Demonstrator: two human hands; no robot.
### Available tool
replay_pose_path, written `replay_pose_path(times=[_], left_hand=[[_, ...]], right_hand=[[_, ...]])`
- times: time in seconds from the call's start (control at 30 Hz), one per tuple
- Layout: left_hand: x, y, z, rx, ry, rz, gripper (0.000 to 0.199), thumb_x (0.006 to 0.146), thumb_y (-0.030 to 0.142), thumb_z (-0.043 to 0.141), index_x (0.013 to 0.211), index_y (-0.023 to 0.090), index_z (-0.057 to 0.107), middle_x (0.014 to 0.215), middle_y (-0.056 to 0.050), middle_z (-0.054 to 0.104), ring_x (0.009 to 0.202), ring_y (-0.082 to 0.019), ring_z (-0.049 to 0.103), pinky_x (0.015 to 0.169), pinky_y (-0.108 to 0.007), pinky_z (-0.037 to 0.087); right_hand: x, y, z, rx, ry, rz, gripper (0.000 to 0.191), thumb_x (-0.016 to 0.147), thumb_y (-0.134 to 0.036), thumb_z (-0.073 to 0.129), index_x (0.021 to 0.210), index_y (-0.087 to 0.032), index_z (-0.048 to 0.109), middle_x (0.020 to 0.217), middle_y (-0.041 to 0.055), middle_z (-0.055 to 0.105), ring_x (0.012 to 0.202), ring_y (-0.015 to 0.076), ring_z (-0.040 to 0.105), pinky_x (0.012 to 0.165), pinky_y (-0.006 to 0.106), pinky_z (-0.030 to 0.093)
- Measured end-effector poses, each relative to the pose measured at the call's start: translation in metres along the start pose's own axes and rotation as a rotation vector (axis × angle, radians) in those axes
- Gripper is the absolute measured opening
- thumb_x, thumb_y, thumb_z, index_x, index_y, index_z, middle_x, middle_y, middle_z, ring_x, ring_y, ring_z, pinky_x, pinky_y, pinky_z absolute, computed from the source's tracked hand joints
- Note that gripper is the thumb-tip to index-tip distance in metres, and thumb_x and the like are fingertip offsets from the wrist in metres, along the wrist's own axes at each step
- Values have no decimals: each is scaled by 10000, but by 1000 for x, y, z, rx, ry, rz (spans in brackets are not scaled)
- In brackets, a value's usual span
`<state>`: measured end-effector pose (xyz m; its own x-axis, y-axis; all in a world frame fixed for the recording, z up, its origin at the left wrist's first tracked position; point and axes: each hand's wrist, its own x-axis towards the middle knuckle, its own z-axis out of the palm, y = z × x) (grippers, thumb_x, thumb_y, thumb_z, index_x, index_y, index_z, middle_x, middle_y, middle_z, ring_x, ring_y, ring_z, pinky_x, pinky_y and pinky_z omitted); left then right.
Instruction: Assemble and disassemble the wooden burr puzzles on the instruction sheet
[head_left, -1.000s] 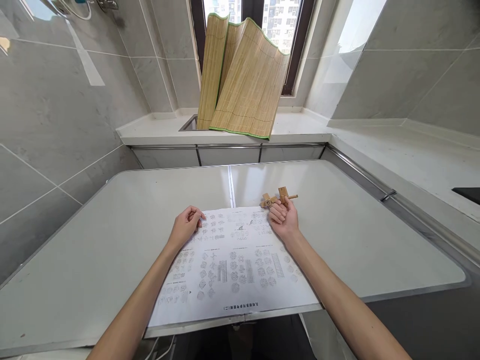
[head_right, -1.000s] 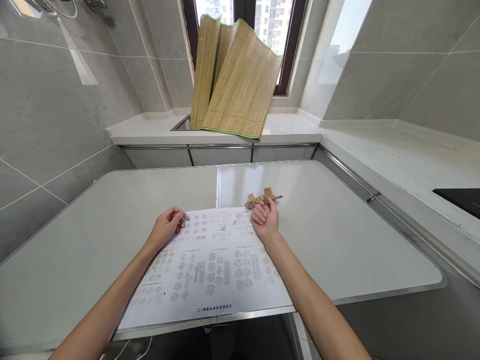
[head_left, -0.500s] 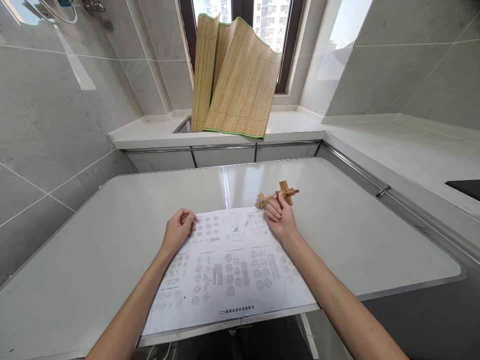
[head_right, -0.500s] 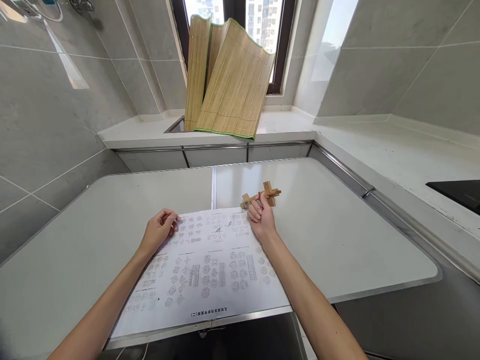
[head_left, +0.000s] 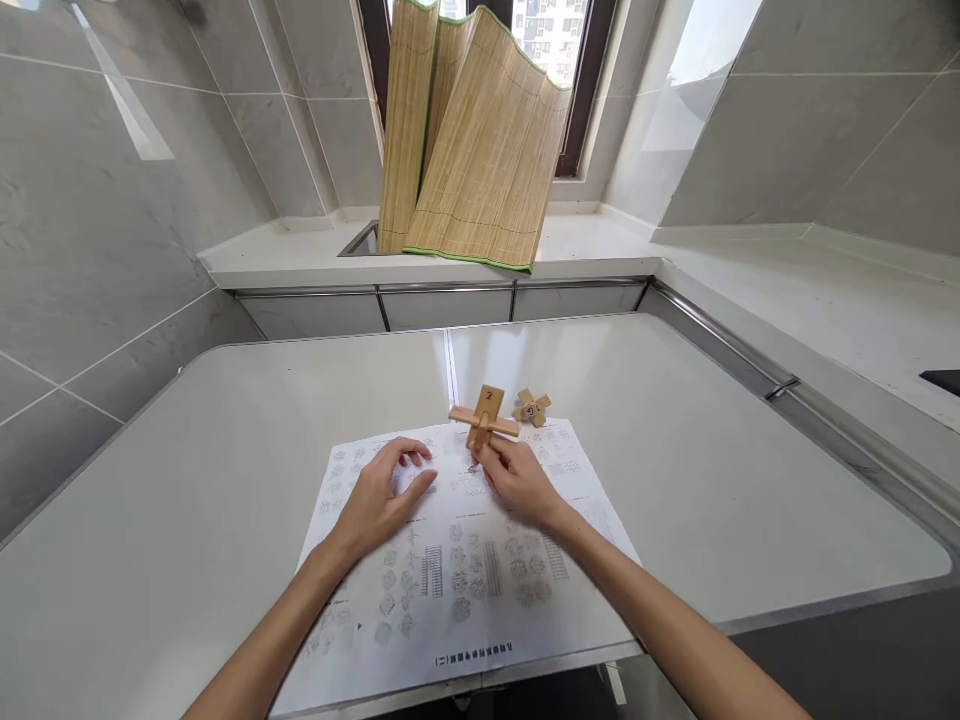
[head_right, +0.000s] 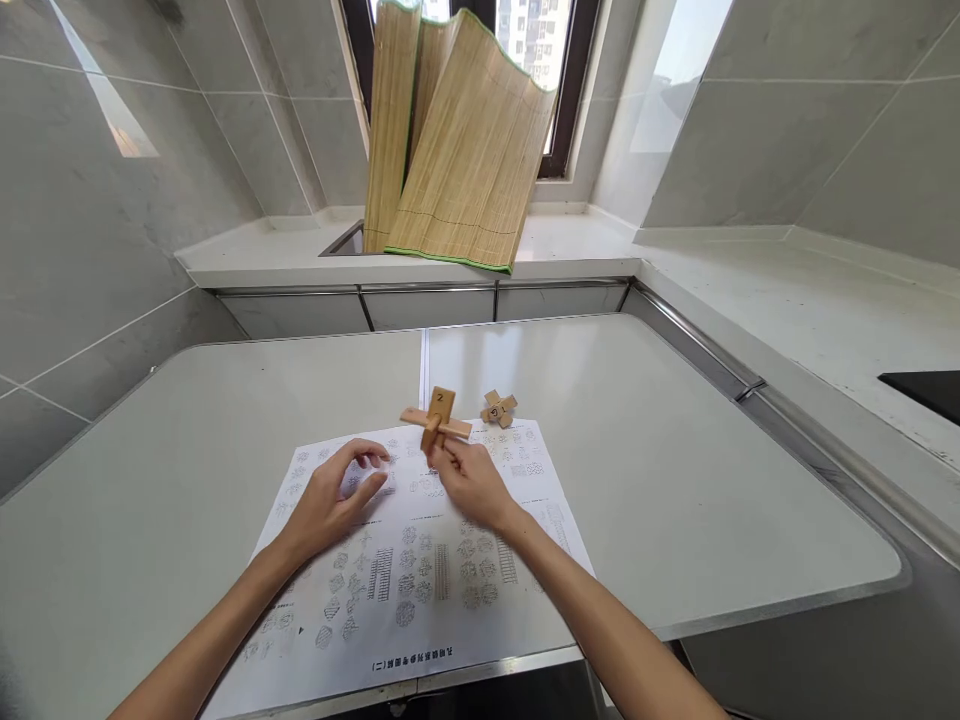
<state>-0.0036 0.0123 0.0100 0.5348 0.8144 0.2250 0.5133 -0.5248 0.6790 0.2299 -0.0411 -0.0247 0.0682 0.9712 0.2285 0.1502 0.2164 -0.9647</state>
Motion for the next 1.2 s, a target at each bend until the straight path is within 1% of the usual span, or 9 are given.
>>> replay_pose_path(times=[0.13, 0.23, 0.3, 0.4, 0.53, 0.63, 0.87, 1.03, 1.2], left_hand=[[-5, -4, 7, -343, -103, -43, 665, 933, 678, 627, 1431, 249, 525, 1394, -146, 635, 1208, -316, 620, 1075, -458, 476], [-8, -8, 11, -517, -162, -80, 931, 825, 775, 709, 1557, 274, 424, 1604, -165, 476, 1445, -392, 482, 1220, -514, 368], [-8, -9, 11, -609, -221, -101, 1063, 746, 803, 764, 1595, 282, 390, 1634, -169, 449, 1514, -428, 406, 1257, -547, 327], [-7, -7, 11, -731, -293, -125, 1197, 638, 819, 828, 1614, 290, 380, 1609, -180, 485, 1479, -464, 451, 1217, -582, 389], [-6, -5, 8, -771, -322, -130, 1095, 651, 747, 878, 1557, 282, 474, 1541, -178, 554, 1396, -449, 547, 1143, -540, 482], [-5, -1, 8, -741, -295, -89, 1000, 686, 656, 907, 1525, 290, 503, 1528, -162, 565, 1355, -411, 586, 1119, -496, 513], [-6, 14, 13, -602, -183, 30, 920, 704, 487, 941, 1489, 313, 495, 1533, -149, 550, 1258, -350, 633, 1083, -489, 550], [-7, 17, 14, -592, -173, 83, 920, 689, 399, 962, 1478, 299, 501, 1519, -147, 560, 1211, -326, 652, 1082, -494, 545], [-9, 18, 17, -603, -153, 97, 924, 679, 377, 970, 1475, 299, 509, 1482, -137, 593, 1199, -322, 670, 1071, -488, 553]], right_hand=[[-4, -9, 6, -187, -124, -108, 320, 1044, -323, 501, 762, -203, 592, 670, -3, 551, 587, 146, 456, 582, 279, 322], [-7, -18, 11, -253, -241, -192, 284, 1077, -301, 447, 909, -205, 656, 738, 6, 615, 626, 151, 523, 627, 267, 372], [-9, -19, 15, -321, -323, -209, 277, 1089, -280, 440, 973, -217, 683, 772, 8, 668, 637, 150, 562, 641, 258, 384], [-12, -15, 20, -451, -387, -273, 227, 1066, -282, 506, 926, -211, 670, 792, 21, 722, 629, 156, 587, 620, 260, 359], [-14, -8, 22, -501, -403, -349, 216, 1056, -251, 509, 887, -216, 638, 814, 18, 737, 637, 150, 595, 609, 254, 327], [-14, -5, 20, -492, -383, -359, 226, 1040, -229, 508, 841, -212, 614, 776, 9, 703, 608, 137, 553, 597, 253, 296], [-16, -7, 14, -398, -352, -252, 267, 1016, -235, 498, 751, -213, 528, 689, -4, 582, 569, 133, 431, 594, 258, 286], [-18, -5, 15, -335, -366, -204, 250, 974, -183, 500, 729, -218, 473, 657, -29, 499, 558, 125, 352, 566, 257, 272], [-20, -3, 15, -309, -364, -169, 275, 1001, -212, 487, 726, -220, 482, 637, -35, 503, 534, 120, 382, 552, 255, 280]])
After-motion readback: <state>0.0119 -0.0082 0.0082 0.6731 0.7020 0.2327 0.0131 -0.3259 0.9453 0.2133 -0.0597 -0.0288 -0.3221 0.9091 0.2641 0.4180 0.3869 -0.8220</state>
